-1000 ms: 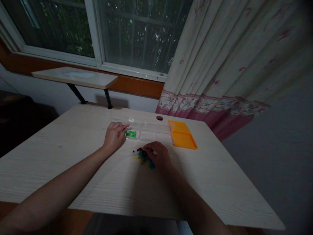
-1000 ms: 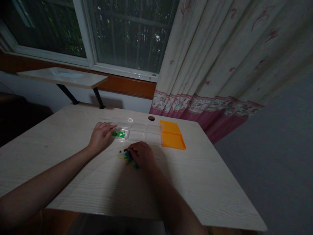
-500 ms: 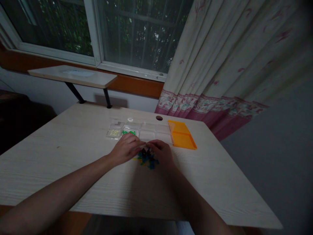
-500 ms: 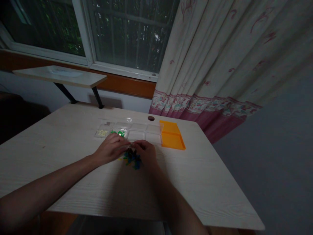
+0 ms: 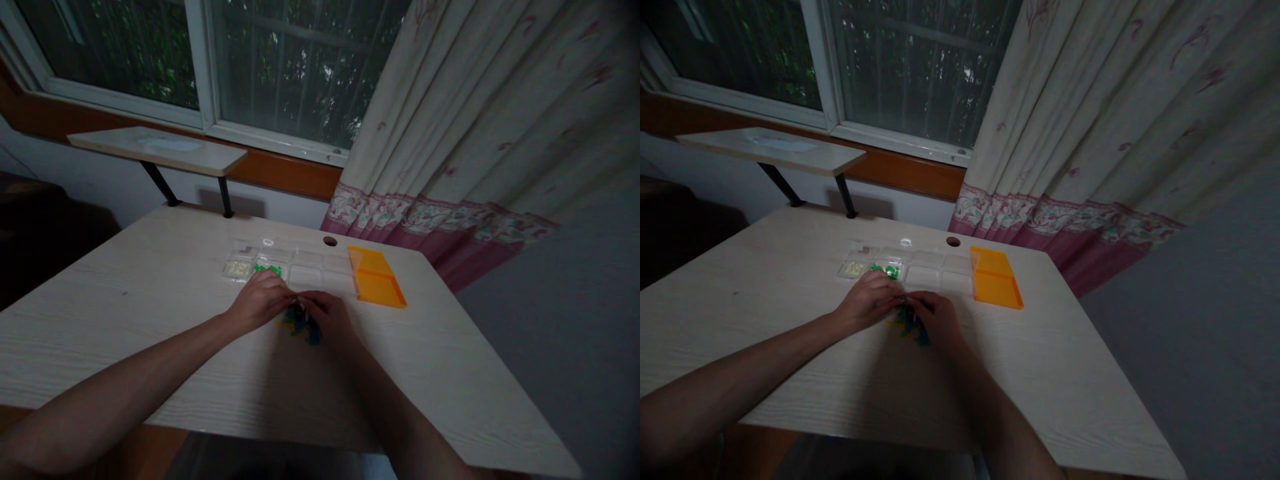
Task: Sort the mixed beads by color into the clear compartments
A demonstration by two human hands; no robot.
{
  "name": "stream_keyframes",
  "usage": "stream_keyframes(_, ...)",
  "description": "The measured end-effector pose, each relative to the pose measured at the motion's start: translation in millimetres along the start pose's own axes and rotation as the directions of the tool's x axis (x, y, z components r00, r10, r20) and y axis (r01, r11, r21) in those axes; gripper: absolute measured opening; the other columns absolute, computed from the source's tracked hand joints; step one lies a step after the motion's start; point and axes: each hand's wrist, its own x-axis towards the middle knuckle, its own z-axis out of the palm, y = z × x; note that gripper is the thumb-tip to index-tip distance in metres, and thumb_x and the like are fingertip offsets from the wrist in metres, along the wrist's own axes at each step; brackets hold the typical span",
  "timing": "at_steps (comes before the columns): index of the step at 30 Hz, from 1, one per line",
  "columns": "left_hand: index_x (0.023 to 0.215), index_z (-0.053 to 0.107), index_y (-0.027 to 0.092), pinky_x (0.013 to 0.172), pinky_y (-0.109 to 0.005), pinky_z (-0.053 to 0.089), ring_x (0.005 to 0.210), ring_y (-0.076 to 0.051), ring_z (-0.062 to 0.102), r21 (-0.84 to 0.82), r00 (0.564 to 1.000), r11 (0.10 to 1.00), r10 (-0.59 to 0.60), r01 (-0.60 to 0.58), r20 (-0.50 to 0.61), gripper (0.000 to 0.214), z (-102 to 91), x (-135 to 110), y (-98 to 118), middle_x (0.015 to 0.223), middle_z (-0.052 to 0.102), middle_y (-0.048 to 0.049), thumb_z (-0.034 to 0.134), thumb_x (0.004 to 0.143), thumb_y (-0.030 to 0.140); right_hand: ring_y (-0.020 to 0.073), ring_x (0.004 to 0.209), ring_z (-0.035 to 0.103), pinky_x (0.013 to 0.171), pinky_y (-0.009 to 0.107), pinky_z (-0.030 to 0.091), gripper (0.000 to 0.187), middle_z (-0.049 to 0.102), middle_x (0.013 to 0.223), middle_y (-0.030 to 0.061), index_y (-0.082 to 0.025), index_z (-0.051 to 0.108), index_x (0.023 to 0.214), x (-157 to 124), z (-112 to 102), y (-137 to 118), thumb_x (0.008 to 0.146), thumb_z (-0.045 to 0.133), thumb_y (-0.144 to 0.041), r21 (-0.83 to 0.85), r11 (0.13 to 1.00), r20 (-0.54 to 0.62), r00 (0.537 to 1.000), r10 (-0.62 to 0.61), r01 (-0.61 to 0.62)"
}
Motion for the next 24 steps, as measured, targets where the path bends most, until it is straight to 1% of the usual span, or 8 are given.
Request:
stream_keyframes(3, 0.101, 0.073, 0.025, 0.084, -0.036, 0.039, 0.091, -0.02, 0.056, 0.0, 1.0, 1.0, 0.0, 0.0, -0.004, 0.021, -2.2, 1, 0, 0.089, 0.071, -0.0055, 0.058, 0.092, 0.037, 0.0147, 0.07, 0.067, 0.069, 0.028, 0.056, 0.026, 0.074, 0.082, 0.0018, -0.023, 0.075, 0.099, -1, 0, -2, 0.087, 0.057, -0.037, -0.044, 0.999, 0.024, 0.999, -0.024, 0.025)
stream_keyframes(5, 0.099, 0.073, 0.025, 0.084, -0.036, 0.039, 0.091, -0.02, 0.056, 0.007, 1.0, 1.0, -0.012, 0.012, -0.002, 0.02, -3.7, 2, -1, 0.09, 0.071, -0.0051, 0.058, 0.092, 0.037, 0.0146, 0.071, 0.067, 0.068, 0.027, 0.055, 0.025, 0.075, 0.084, 0.0014, -0.024, 0.073, 0.103, -2, 0, -2, 0.089, 0.056, -0.035, -0.075, 0.997, 0.011, 1.0, -0.029, 0.029)
stream_keyframes(8, 0.094, 0.072, 0.023, 0.084, -0.036, 0.041, 0.089, -0.02, 0.057, 0.01, 0.996, 0.998, -0.069, 0.07, -0.051, 0.02, -5.3, 4, -6, 0.089, 0.07, -0.0052, 0.058, 0.092, 0.036, 0.0166, 0.079, 0.068, 0.072, 0.029, 0.055, 0.023, 0.075, 0.093, 0.0032, -0.024, 0.072, 0.104, 0, -2, 2, 0.089, 0.055, -0.029, -0.249, 0.963, -0.029, 0.993, -0.113, 0.103)
stream_keyframes(10, 0.09, 0.072, 0.022, 0.083, -0.036, 0.042, 0.088, -0.02, 0.057, 0.01, 0.983, 0.991, -0.13, 0.132, -0.126, 0.021, -6.1, 5, -11, 0.087, 0.069, -0.0054, 0.057, 0.091, 0.037, 0.0184, 0.085, 0.066, 0.08, 0.033, 0.053, 0.019, 0.073, 0.093, 0.0053, -0.023, 0.073, 0.099, 2, -5, 6, 0.088, 0.058, -0.025, -0.425, 0.882, 0.012, 0.975, -0.222, 0.206)
stream_keyframes(13, 0.087, 0.071, 0.02, 0.083, -0.036, 0.042, 0.088, -0.02, 0.056, 0.021, 0.955, 0.976, -0.206, 0.216, -0.215, 0.021, -6.7, 5, -21, 0.085, 0.067, -0.0054, 0.059, 0.09, 0.037, 0.0198, 0.088, 0.062, 0.086, 0.036, 0.048, 0.011, 0.07, 0.089, 0.0063, -0.022, 0.075, 0.088, 5, -12, 10, 0.085, 0.065, -0.026, -0.585, 0.732, 0.167, 0.936, -0.311, 0.348)
stream_keyframes(16, 0.085, 0.071, 0.02, 0.084, -0.037, 0.042, 0.088, -0.021, 0.055, 0.029, 0.932, 0.962, -0.253, 0.27, -0.26, 0.02, -7.1, 6, -27, 0.083, 0.066, -0.0048, 0.06, 0.089, 0.037, 0.0203, 0.09, 0.059, 0.086, 0.037, 0.045, 0.008, 0.068, 0.09, 0.0054, -0.024, 0.076, 0.086, 4, -17, 10, 0.083, 0.07, -0.027, -0.637, 0.659, 0.263, 0.917, -0.302, 0.4)
stream_keyframes(20, 0.084, 0.071, 0.02, 0.085, -0.038, 0.041, 0.088, -0.021, 0.055, 0.025, 0.925, 0.956, -0.277, 0.294, -0.261, 0.022, -7.8, 6, -28, 0.084, 0.066, -0.0045, 0.06, 0.089, 0.038, 0.0203, 0.093, 0.056, 0.085, 0.036, 0.042, 0.008, 0.067, 0.093, 0.0053, -0.025, 0.076, 0.089, 1, -19, 4, 0.082, 0.071, -0.024, -0.689, 0.61, 0.29, 0.92, -0.264, 0.392)
stream_keyframes(24, 0.085, 0.07, 0.02, 0.086, -0.037, 0.042, 0.089, -0.02, 0.055, 0.034, 0.925, 0.956, -0.274, 0.293, -0.265, 0.021, -8.2, 6, -29, 0.085, 0.066, -0.0042, 0.058, 0.09, 0.037, 0.0198, 0.093, 0.055, 0.084, 0.035, 0.041, 0.01, 0.066, 0.093, 0.0053, -0.025, 0.076, 0.09, 0, -18, 1, 0.084, 0.068, -0.023, -0.71, 0.584, 0.308, 0.919, -0.246, 0.394)
